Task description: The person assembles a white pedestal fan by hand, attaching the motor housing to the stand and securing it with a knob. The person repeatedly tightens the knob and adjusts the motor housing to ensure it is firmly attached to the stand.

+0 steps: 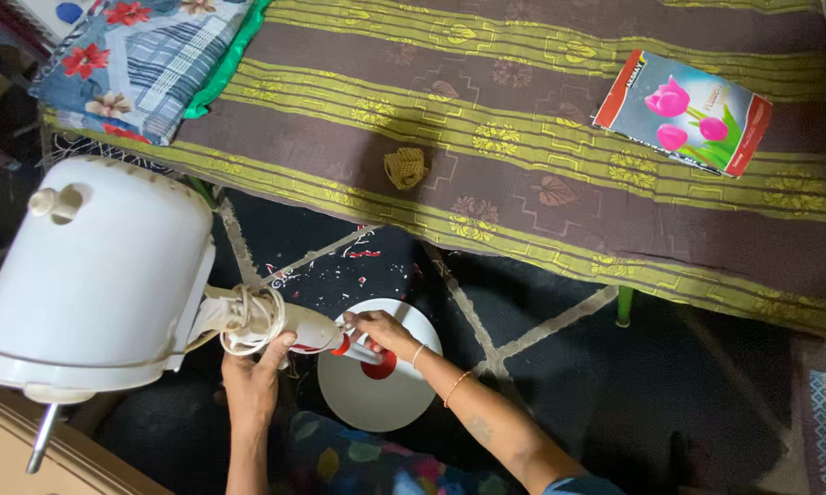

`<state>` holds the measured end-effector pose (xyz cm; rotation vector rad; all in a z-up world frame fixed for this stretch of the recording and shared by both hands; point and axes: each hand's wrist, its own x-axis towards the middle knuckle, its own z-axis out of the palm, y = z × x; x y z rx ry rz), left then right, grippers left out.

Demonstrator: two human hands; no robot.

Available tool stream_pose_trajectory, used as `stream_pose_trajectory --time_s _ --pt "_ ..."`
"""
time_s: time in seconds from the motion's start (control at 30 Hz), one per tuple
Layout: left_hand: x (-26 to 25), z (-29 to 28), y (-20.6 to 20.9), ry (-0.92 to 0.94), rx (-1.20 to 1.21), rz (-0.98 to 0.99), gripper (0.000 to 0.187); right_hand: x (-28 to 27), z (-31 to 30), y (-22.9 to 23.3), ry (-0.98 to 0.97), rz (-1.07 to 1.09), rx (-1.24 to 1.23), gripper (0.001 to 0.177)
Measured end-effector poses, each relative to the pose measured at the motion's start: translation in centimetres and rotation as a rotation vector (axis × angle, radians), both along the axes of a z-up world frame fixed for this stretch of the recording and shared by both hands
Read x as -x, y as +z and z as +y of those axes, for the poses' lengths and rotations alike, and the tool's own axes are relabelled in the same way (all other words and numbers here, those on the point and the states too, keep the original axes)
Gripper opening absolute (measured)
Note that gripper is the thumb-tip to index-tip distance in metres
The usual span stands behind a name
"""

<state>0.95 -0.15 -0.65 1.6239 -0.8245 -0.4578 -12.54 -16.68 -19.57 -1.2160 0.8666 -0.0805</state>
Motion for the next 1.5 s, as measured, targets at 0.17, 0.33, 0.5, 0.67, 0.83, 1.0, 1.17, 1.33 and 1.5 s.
stream_pose_trajectory --time_s 0.17,0.33,0.5,0.67,0.83,1.0,1.17,1.33,1.5 --pt "0.2 -0.3 0.4 -0.003 0.035 0.025 0.053 0.2 -0.2 -1.4 -0.038 -0.354 0.813 0.036" --pt "0.3 -0.7 0.6 -0.025 0.078 0.094 0.053 -0.8 -0.8 -2.7 -0.160 -0.460 0.579 0.032" --pt "0.6 -0.7 0.9 -0.021 0.093 0.067 0.055 -0.1 -1.5 0.1 0.011 0.057 -0.023 0.045" --pt "0.4 -1.1 0.8 -0.037 0.105 0.042 0.053 -0.1 -2.3 -1.0 0.089 -0.270 0.538 0.028" --pt "0.4 -1.2 0.8 -0.026 0.099 -0.010 0.053 0.2 -1.8 -1.3 -0.094 -0.346 0.218 0.033" --pt "0.6 -1.3 0.8 -0.049 0.128 0.086 0.053 0.3 -1.8 -0.3 -0.027 -0.029 -0.103 0.039" --pt "0.8 -1.1 1.8 -0.044 0.101 0.048 0.053 0.4 -2.2 0.5 0.058 -0.254 0.424 0.036" --pt "1.0 -1.0 2.6 -0.009 0.044 -0.047 0.055 0.4 -2.4 0.6 -0.079 -0.155 0.278 0.045" --pt "1.2 -1.0 2.6 -0.009 0.061 -0.066 0.055 -0.4 -3.6 -1.9 0.020 0.172 0.074 0.063"
